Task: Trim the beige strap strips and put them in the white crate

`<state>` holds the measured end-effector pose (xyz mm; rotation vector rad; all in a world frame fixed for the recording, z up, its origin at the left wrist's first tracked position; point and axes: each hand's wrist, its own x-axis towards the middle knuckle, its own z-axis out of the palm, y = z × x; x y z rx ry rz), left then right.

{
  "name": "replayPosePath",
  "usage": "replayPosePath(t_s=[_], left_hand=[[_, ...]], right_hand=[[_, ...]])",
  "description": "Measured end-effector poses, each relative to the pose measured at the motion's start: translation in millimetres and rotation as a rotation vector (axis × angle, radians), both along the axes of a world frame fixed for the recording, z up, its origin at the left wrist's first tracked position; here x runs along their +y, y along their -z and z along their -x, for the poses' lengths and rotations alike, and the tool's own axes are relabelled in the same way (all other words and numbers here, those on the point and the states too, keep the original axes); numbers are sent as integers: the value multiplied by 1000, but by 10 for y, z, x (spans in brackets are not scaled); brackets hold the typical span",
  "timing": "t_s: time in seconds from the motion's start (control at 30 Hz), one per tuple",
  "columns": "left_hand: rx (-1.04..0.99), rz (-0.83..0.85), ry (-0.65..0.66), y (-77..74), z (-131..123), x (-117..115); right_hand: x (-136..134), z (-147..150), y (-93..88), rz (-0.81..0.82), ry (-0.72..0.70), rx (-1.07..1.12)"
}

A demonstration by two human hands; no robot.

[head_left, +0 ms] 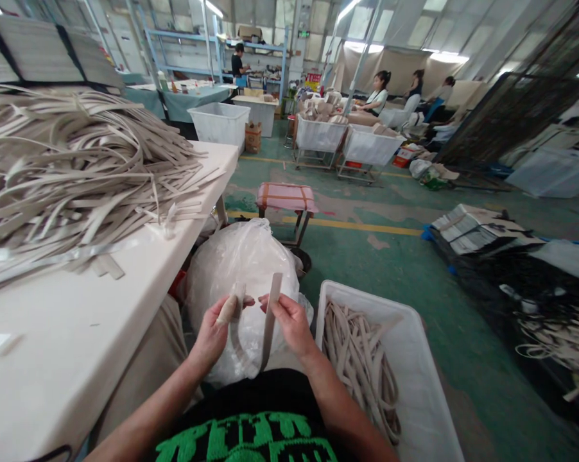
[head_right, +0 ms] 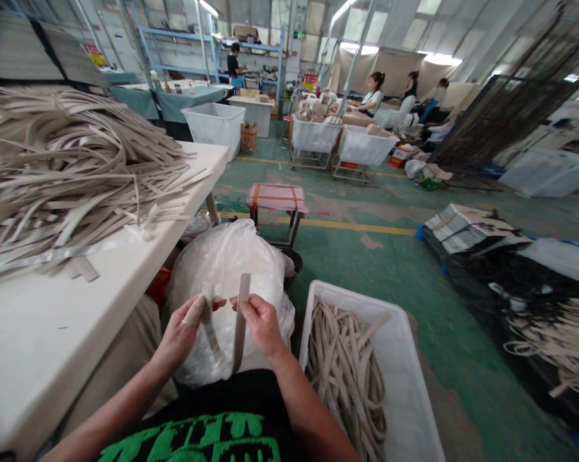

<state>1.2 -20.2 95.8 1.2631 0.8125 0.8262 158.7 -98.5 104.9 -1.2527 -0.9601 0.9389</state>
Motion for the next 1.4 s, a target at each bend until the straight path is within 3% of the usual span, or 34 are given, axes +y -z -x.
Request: replayPosePath(t_s=[0.1, 0.2, 0.33, 0.6, 0.7, 0.8, 0.9, 1.13, 1.3, 1.4], left_hand=[[98, -66, 40, -3, -7, -33], [183, -127, 142, -72, -29, -79], [236, -181, 185, -125, -25, -111], [228, -87, 329, -20, 25, -193], [201, -33, 207, 82, 18, -162], [177, 19, 139, 142, -6, -132], [147, 32, 185, 119, -40, -158], [92, 0, 224, 34, -81, -270], [145, -26, 305, 111, -90, -271], [195, -164, 344, 77, -68, -270]], right_hand=[[51, -2, -7, 18, 106, -10], [119, 56, -54, -40, 103, -131], [149, 113, -123, -35, 111, -183], [177, -183, -55, -15, 212, 9], [161, -235, -51, 26, 183, -7], [116, -137, -57, -38, 143, 14], [103, 50, -19, -112, 90, 120], [138, 282, 93, -39, 60, 293], [74, 193, 32, 13, -52, 263], [9, 122, -52, 53, -59, 130]])
